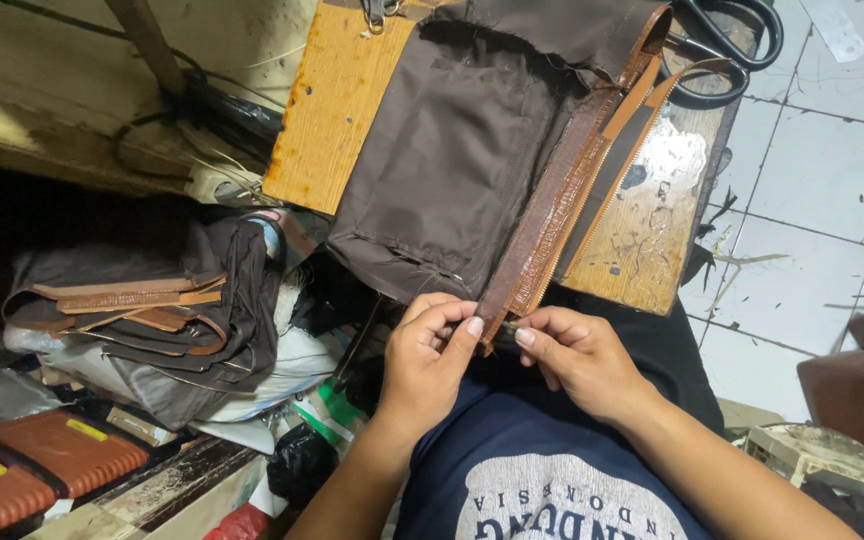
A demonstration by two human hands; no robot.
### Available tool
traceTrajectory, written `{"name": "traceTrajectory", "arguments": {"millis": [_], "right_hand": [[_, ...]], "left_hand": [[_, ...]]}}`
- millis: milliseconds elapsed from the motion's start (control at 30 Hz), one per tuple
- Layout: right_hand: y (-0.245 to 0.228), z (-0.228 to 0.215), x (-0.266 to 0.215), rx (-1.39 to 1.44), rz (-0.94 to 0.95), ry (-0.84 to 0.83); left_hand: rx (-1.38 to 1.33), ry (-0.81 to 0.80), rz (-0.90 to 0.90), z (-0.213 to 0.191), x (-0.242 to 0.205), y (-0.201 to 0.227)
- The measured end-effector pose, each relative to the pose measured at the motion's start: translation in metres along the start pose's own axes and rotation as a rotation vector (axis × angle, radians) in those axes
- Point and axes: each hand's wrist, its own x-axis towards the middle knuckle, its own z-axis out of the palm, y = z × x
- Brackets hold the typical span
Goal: Assembling a leather bag by aligning a leather strap with the fabric lining and trimming excess material with scissors.
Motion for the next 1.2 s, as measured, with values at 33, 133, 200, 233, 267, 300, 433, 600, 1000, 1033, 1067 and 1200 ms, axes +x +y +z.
{"name": "traceTrajectory", "arguments": {"millis": [33,133,200,233,267,300,433,600,1000,1033,1067,1200], "right_hand": [[0.001,0.0,0.0,0.0,0.001,-0.002],[0.005,0.0,0.003,-0.019,-0.006,0.016],[0.012,-0.002,0.003,-0.05,-0.034,0.043],[0.011,-0.001,0.003,-0.051,-0.034,0.042],[0.01,0.0,0.003,-0.055,-0.031,0.043],[0.01,0.0,0.003,-0.059,-0.028,0.046],[-0.001,0.002,0.002,-0.084,-0.008,0.036],[0.003,0.0,0.004,-0.069,0.009,-0.001],[0.003,0.001,0.008,-0.088,-0.019,-0.008],[0.004,0.002,0.008,-0.09,-0.016,-0.01],[0.004,0.002,0.008,-0.076,-0.02,-0.009],[0.009,0.001,0.012,-0.105,-0.055,0.028]], "left_hand": [[0.0,0.001,-0.001,0.0,0.0,0.0],[-0.005,-0.007,0.002,0.0,0.001,0.0],[-0.007,-0.004,0.001,0.0,0.0,-0.001],[-0.008,-0.003,0.001,0.0,0.0,-0.001],[-0.011,-0.002,0.002,-0.001,0.001,0.0],[-0.014,-0.004,0.002,-0.001,0.0,0.0],[-0.065,-0.003,-0.004,0.002,0.0,0.004],[-0.056,-0.011,-0.017,0.0,0.001,0.002],[-0.028,-0.019,-0.005,-0.002,0.004,0.001],[-0.03,-0.017,-0.008,-0.003,0.004,0.0],[-0.028,-0.022,-0.007,-0.003,0.004,0.0],[-0.029,-0.023,-0.011,-0.004,0.005,0.0]]}}
